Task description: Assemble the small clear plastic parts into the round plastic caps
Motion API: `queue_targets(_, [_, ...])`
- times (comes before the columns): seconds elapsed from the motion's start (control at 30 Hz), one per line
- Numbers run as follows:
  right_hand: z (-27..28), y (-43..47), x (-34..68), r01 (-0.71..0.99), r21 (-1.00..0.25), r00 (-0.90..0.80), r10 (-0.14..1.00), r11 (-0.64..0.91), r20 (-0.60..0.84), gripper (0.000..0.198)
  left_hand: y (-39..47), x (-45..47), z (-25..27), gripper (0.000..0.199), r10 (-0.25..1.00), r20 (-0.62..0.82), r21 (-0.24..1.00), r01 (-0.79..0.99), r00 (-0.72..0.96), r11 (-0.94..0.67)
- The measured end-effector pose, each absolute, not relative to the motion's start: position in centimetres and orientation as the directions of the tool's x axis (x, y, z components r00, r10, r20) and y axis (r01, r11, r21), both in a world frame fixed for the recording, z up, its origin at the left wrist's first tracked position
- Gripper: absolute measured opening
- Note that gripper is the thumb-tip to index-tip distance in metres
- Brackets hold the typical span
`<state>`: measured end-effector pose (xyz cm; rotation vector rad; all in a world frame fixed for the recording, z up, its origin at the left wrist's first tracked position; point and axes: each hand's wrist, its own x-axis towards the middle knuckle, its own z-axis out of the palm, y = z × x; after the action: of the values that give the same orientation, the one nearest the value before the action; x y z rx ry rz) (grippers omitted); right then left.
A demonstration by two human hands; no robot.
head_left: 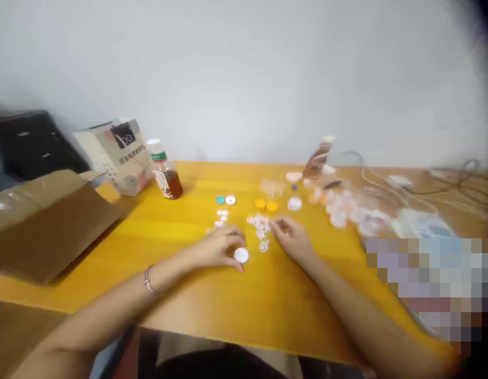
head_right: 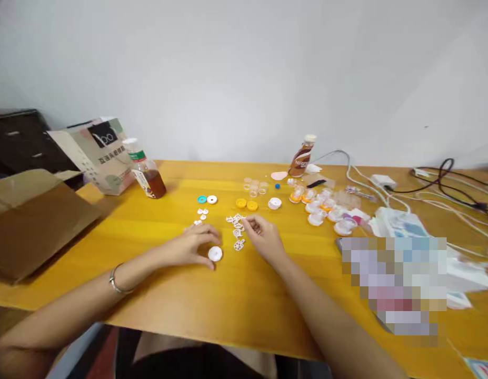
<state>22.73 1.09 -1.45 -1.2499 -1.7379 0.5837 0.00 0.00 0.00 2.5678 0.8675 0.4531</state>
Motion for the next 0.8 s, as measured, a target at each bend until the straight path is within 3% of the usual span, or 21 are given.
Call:
queue_targets(0.2, [-1.2,0.8,22.3,0.503,-0.773,-0.108,0.915,0.388,0.389,0.023,1.9,-3.8,1.9,0.020,0.749,0.255,0.535,0.556,0.612,-0.637])
queue_targets(0.3, [-1.0,0.6,22.2,0.493,-0.783,-0.111,0.921,0.378,0.374,0.024,3.0,-6.5,2.4,0.016,0.826,0.146,0.471,0.696,0.544,-0.542])
queue_targets(0.43, [-0.7,0.4,22.3,0.497,-0.786,-0.112,0.926,0.367,0.361,0.025,3.3,-7.8,2.2,0.015,0.810,-0.005,0.434,0.731,0.587,-0.527])
queue_targets(0.8, [-1.0,0.2,22.3,0.534,-0.750,-0.136,0.916,0.389,0.379,0.026,2.6,-6.1,1.1,0.015,0.795,-0.012,0.224,0.776,0.607,-0.589])
